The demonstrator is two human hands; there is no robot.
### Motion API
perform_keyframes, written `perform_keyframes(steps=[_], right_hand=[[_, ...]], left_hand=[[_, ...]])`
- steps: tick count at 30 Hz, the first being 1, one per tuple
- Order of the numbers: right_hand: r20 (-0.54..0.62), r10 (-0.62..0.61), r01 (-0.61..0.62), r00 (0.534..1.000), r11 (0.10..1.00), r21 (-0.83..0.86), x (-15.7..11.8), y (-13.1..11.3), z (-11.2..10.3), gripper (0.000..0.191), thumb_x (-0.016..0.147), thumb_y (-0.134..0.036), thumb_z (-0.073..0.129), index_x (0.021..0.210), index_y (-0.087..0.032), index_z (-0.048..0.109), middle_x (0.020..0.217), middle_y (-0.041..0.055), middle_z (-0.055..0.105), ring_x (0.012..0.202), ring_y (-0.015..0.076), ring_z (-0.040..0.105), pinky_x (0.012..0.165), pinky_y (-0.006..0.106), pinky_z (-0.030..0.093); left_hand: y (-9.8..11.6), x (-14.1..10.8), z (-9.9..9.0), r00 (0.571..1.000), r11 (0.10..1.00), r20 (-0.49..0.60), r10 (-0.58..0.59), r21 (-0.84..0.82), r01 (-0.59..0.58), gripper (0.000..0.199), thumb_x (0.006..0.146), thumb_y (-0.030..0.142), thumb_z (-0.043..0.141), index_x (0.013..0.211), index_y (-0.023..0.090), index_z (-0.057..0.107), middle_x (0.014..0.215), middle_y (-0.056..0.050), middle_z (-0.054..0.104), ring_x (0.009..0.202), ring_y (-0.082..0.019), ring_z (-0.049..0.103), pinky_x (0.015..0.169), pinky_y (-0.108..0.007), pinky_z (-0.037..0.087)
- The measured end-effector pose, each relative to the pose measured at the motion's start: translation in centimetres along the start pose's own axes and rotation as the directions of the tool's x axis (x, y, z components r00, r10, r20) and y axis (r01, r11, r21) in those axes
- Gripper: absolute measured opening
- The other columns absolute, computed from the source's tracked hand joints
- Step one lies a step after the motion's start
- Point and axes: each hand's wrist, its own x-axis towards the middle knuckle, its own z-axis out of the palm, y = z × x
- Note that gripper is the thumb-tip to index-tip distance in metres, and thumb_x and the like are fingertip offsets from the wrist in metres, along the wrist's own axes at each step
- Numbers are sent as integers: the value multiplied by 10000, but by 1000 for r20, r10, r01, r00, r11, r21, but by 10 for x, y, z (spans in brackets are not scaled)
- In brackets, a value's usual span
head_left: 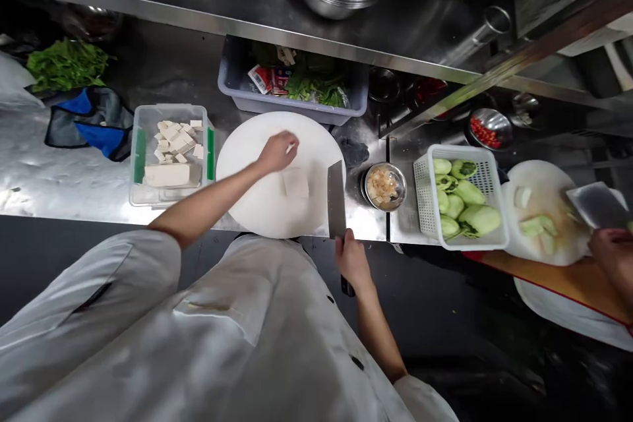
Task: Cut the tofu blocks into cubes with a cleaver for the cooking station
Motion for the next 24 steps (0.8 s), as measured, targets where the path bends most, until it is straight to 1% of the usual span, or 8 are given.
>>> perform_keyframes(steps=[2,3,4,6,9,12,19,24], right_hand=[[25,14,-12,1000,997,-73,-9,-15,8,168,1044,-201,391,1089,-131,536,754,98,707,640,219,648,567,281,276],[43,11,-7,999,996,-89,-13,-25,9,178,1059,-206,375,1099,-132,533,782,105,719,649,216,654,566,281,267],[65,6,1,998,995,-98,-16,-34,10,182,1069,-211,367,1102,-137,529,811,110,729,664,215,662,566,282,263],[113,-4,17,994,993,-115,-20,-53,9,178,1082,-218,362,1111,-144,521,866,120,744,712,221,686,575,284,267],[177,-4,29,984,989,-142,-20,-74,8,170,1096,-237,370,1145,-149,507,921,133,753,791,236,717,603,286,296],[213,11,25,977,986,-165,-19,-84,8,179,1104,-253,366,1185,-152,490,940,135,755,829,242,730,626,286,329],[235,23,19,972,984,-177,-23,-89,11,202,1094,-248,343,1196,-154,490,969,151,748,874,272,733,647,299,383],[228,11,28,974,985,-170,-15,-88,23,193,1089,-240,345,1189,-155,487,978,145,751,872,260,732,646,294,386]], left_hand=[[3,-66,19,995,996,38,-89,-5,89,226,880,135,531,1076,170,639,1115,-115,688,1034,-241,653,925,-404,566],[2,-90,26,993,994,49,-108,-3,109,294,880,139,533,1157,170,624,1205,-132,671,1126,-259,628,962,-425,559],[0,-106,31,991,993,56,-120,4,120,354,879,145,538,1226,170,603,1280,-145,646,1208,-276,591,1004,-451,543],[-3,-122,38,991,995,86,-102,18,101,427,876,162,558,1304,173,572,1361,-157,607,1298,-300,529,1077,-495,499],[-6,-120,43,990,998,131,-53,31,49,398,890,202,575,1285,159,589,1341,-164,614,1259,-314,528,1108,-510,464],[-7,-116,43,991,999,135,-8,33,3,344,924,242,565,1244,128,618,1311,-176,623,1223,-315,530,1108,-495,460],[-7,-118,43,984,998,172,-51,41,44,368,928,276,579,1265,141,639,1333,-179,606,1252,-340,521,1102,-533,447],[-6,-116,44,986,999,162,-35,38,29,364,922,270,571,1256,142,641,1323,-178,604,1235,-331,516,1101,-519,448]])
